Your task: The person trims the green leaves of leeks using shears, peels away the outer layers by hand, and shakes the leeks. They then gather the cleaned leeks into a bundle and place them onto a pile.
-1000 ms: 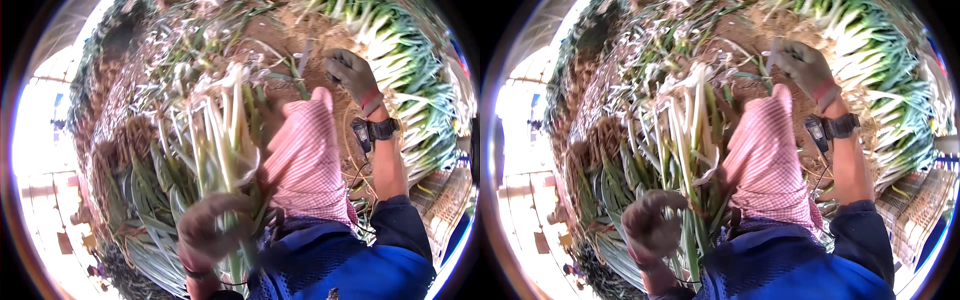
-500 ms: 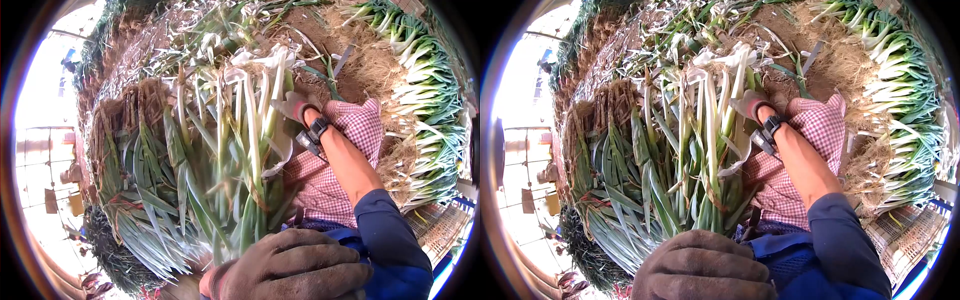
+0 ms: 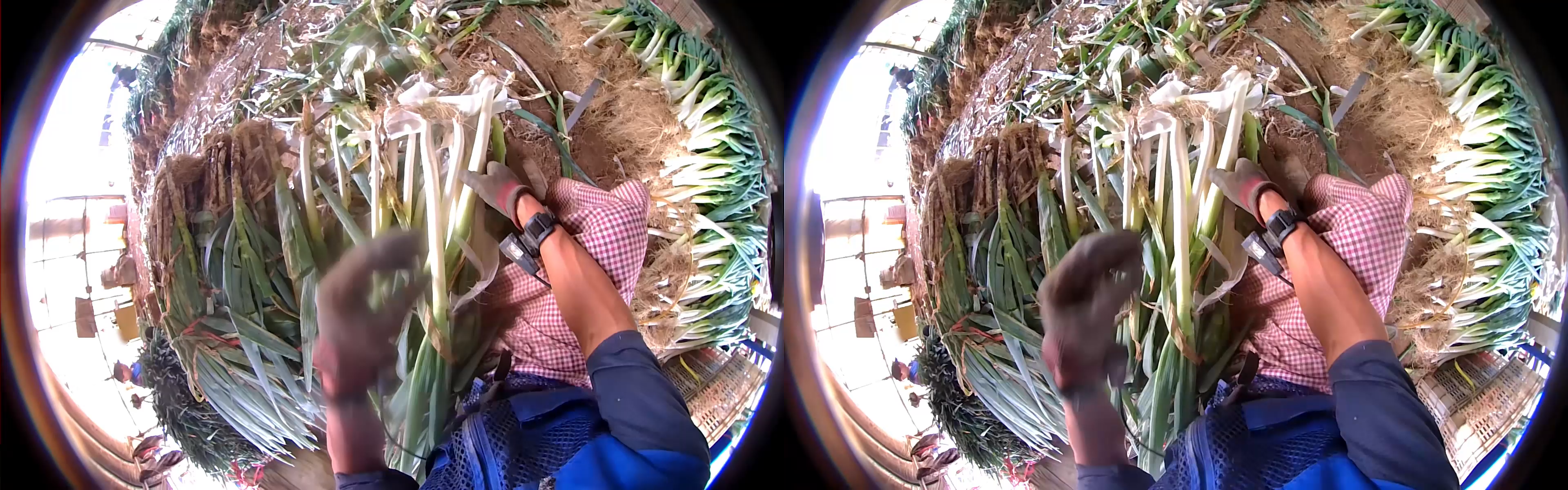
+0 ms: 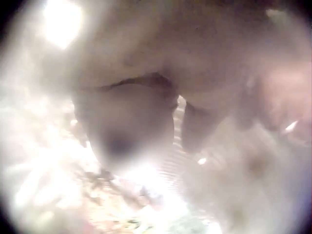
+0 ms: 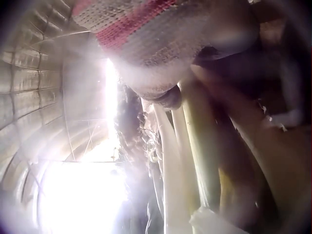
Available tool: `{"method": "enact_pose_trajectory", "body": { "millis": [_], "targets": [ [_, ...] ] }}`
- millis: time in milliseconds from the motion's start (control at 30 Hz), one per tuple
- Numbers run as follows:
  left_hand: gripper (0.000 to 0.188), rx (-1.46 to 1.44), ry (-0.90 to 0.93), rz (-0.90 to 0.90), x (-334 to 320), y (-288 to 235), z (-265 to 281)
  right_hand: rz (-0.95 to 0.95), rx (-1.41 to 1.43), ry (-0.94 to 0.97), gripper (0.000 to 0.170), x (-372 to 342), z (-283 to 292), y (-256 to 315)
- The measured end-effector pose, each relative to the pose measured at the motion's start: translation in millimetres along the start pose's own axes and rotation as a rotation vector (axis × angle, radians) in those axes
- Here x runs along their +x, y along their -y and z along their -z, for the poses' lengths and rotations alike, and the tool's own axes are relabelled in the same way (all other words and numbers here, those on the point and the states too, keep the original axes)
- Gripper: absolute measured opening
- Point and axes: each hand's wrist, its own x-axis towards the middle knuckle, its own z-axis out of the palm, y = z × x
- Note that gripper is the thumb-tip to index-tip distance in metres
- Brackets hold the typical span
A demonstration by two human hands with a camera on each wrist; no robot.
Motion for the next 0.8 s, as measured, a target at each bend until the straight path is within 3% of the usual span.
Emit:
{"method": "enact_pose_trajectory", "body": {
  "millis": [33,100,167,233,267,367,400,467,500,567,667,700,767,800],
  "targets": [
    [0.033,-0.086,-0.121,0.332,6.7,39.9,1.1,0.012,0.012,-0.002,0.076,-1.8,-0.1,0.8],
    [0.03,0.136,-0.191,0.54,25.5,137.2,6.5,0.02,0.023,0.012,0.075,-10.2,3.3,8.0],
    [0.035,0.448,-0.006,0.494,22.8,224.3,17.2,-0.038,-0.039,-0.014,0.066,-7.2,-0.7,7.8],
    [0.04,0.77,-0.013,0.521,21.6,215.7,10.4,-0.044,-0.034,-0.007,0.068,-7.6,-1.6,8.8],
    [0.026,0.664,-0.056,0.569,22.5,221.5,10.8,-0.039,-0.035,-0.005,0.068,-7.7,-2.6,10.7],
    [0.026,0.707,-0.022,0.621,33.2,214.2,24.7,-0.091,-0.058,-0.005,0.07,-10.5,-0.2,14.9],
    [0.019,0.409,-0.203,0.731,33.2,202.0,31.3,-0.094,-0.073,0.01,0.07,-10.4,1.7,15.6],
    [0.011,0.25,-0.398,0.622,33.6,212.8,75.5,-0.1,-0.084,0.029,0.071,-11.2,4.1,19.4],
    [0.011,0.029,-0.53,0.626,35.1,183.1,85.8,-0.111,-0.11,0.022,0.069,-11.9,5.2,22.2],
    [0.008,0.077,-0.719,0.479,26.4,197.6,129.0,-0.116,-0.138,0.024,0.068,-16.2,5.1,29.3],
    [0.011,0.114,-0.747,0.564,7.8,208.9,170.1,-0.073,-0.336,-0.109,0.066,-26.1,1.2,49.6],
    [0.011,0.115,-0.759,0.566,1.7,216.1,173.7,0.075,-0.337,-0.25,0.066,-18.3,-13.9,33.9],
    [0.013,0.034,-0.732,0.57,1.3,206.9,156.2,0.139,-0.412,-0.122,0.063,-55.1,11.4,95.9],
    [0.018,0.041,-0.695,0.55,6.0,189.9,138.6,0.323,-0.249,-0.142,0.056,-59.1,7.7,98.2]
  ]
}}
